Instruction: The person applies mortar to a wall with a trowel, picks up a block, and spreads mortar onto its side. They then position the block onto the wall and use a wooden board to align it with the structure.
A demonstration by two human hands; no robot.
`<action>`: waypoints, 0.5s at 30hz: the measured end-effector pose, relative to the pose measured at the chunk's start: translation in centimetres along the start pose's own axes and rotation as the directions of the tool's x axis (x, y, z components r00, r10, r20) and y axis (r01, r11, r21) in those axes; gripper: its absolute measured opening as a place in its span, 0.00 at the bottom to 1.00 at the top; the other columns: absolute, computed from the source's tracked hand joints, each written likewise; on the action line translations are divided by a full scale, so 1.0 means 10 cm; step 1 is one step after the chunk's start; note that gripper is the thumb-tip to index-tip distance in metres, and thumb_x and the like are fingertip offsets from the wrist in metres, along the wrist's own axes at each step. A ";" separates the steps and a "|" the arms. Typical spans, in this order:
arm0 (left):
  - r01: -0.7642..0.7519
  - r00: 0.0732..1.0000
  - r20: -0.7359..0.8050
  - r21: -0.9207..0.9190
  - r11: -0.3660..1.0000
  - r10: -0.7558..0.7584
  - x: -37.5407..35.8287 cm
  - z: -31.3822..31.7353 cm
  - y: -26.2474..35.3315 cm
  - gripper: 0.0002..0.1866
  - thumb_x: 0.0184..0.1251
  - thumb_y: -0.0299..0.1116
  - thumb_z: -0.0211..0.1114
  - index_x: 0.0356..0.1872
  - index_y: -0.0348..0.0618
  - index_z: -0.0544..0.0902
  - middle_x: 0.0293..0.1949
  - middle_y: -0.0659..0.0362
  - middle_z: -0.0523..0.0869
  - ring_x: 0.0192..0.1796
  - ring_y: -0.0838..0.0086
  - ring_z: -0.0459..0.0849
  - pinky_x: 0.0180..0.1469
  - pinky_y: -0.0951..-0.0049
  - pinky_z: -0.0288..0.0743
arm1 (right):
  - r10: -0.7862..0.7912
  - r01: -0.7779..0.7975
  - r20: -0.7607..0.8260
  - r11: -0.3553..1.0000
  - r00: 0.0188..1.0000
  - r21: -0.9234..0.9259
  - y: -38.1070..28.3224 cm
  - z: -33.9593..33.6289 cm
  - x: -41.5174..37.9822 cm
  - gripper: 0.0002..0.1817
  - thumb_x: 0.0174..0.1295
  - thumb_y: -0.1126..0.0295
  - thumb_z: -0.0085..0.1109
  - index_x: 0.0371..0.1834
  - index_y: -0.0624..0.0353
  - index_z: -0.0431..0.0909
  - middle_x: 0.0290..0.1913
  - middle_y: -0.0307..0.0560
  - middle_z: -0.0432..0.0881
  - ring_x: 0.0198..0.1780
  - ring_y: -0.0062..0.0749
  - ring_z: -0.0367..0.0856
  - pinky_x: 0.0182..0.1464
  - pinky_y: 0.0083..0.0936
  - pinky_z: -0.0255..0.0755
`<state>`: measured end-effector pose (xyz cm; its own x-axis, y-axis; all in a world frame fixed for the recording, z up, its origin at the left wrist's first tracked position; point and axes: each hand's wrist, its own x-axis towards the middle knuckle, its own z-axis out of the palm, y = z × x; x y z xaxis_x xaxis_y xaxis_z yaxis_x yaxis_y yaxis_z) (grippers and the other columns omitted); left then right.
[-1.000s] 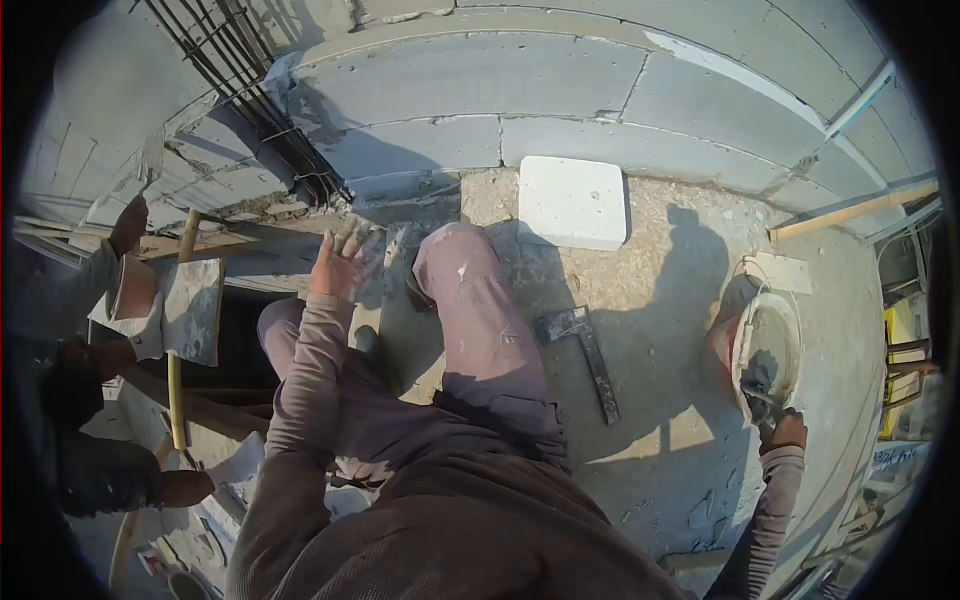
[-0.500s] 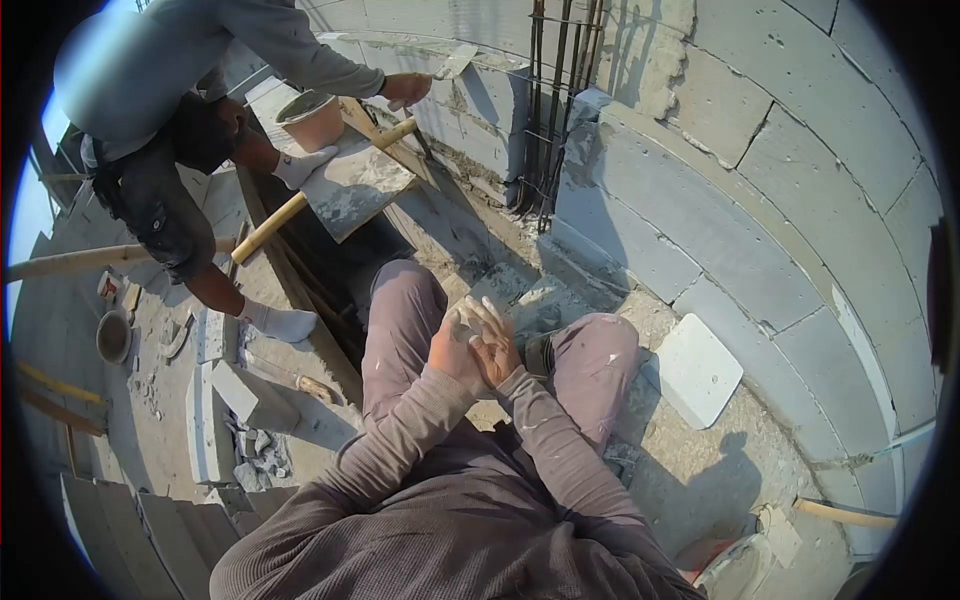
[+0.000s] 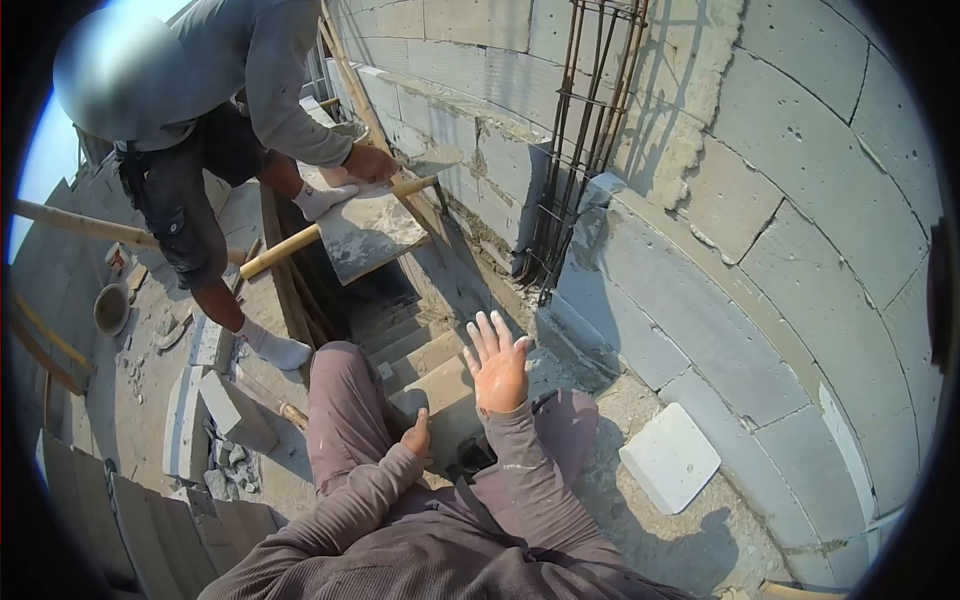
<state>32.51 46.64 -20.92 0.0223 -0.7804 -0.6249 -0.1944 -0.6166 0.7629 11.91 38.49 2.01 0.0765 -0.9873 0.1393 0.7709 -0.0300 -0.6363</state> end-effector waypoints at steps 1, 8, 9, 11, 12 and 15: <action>0.161 0.987 0.045 -0.306 0.938 -0.154 -0.34 0.02 0.28 0.44 0.80 0.65 0.43 0.79 0.35 0.59 0.75 0.41 0.69 0.77 0.51 0.67 0.79 0.55 0.56 | 0.004 -0.004 -0.002 1.000 1.000 -0.009 0.00 0.02 -0.03 0.50 0.76 0.30 0.32 0.84 0.64 0.49 0.84 0.60 0.52 0.84 0.52 0.50 0.80 0.52 0.46; 0.145 0.894 0.331 -0.852 0.503 0.303 -0.91 -0.10 1.88 0.39 0.77 0.61 0.52 0.73 0.36 0.68 0.71 0.46 0.75 0.69 0.54 0.77 0.71 0.55 0.70 | -0.016 0.287 0.287 0.001 0.958 -0.958 0.48 -0.41 -0.55 0.32 0.73 0.50 0.58 0.68 0.67 0.74 0.64 0.66 0.80 0.67 0.60 0.76 0.70 0.48 0.66; -0.034 0.904 0.227 -0.807 0.590 0.362 -1.09 -0.31 2.05 0.37 0.77 0.57 0.55 0.74 0.36 0.68 0.70 0.46 0.76 0.67 0.55 0.78 0.69 0.56 0.72 | -0.055 0.196 0.190 0.143 0.980 -0.970 0.21 -0.35 -0.65 0.32 0.70 0.51 0.63 0.64 0.69 0.77 0.64 0.68 0.80 0.65 0.61 0.78 0.67 0.47 0.70; -0.479 0.843 -0.015 -0.476 0.738 0.538 -1.01 -0.80 2.14 0.35 0.78 0.50 0.58 0.75 0.36 0.66 0.70 0.46 0.76 0.66 0.56 0.80 0.68 0.57 0.74 | -0.064 -0.001 -0.006 0.074 0.998 -0.997 -0.14 -0.62 -0.69 0.30 0.64 0.57 0.68 0.62 0.71 0.77 0.60 0.70 0.81 0.60 0.64 0.81 0.61 0.44 0.76; -0.680 0.732 -0.100 -0.144 0.719 0.673 -0.85 -1.00 2.16 0.34 0.78 0.47 0.58 0.76 0.36 0.65 0.71 0.46 0.75 0.67 0.56 0.80 0.68 0.58 0.74 | -0.141 0.039 0.042 -0.024 0.989 -0.999 -0.37 -0.71 -0.71 0.30 0.64 0.58 0.68 0.62 0.71 0.78 0.60 0.69 0.82 0.62 0.64 0.80 0.63 0.45 0.75; -0.589 0.768 0.013 0.406 0.698 0.641 -0.53 -1.12 2.01 0.40 0.70 0.50 0.66 0.77 0.38 0.65 0.73 0.40 0.71 0.75 0.47 0.69 0.75 0.45 0.62 | -0.182 0.116 0.162 -0.240 0.970 -0.964 -0.77 -0.91 -0.61 0.29 0.62 0.59 0.69 0.60 0.70 0.79 0.59 0.68 0.82 0.64 0.63 0.78 0.66 0.47 0.72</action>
<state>39.44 37.27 -0.42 -0.1197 -0.9928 0.0071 -0.5475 0.0720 0.8337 -0.25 43.33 -0.80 0.0363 -0.9268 0.3739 -0.7859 -0.2576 -0.5622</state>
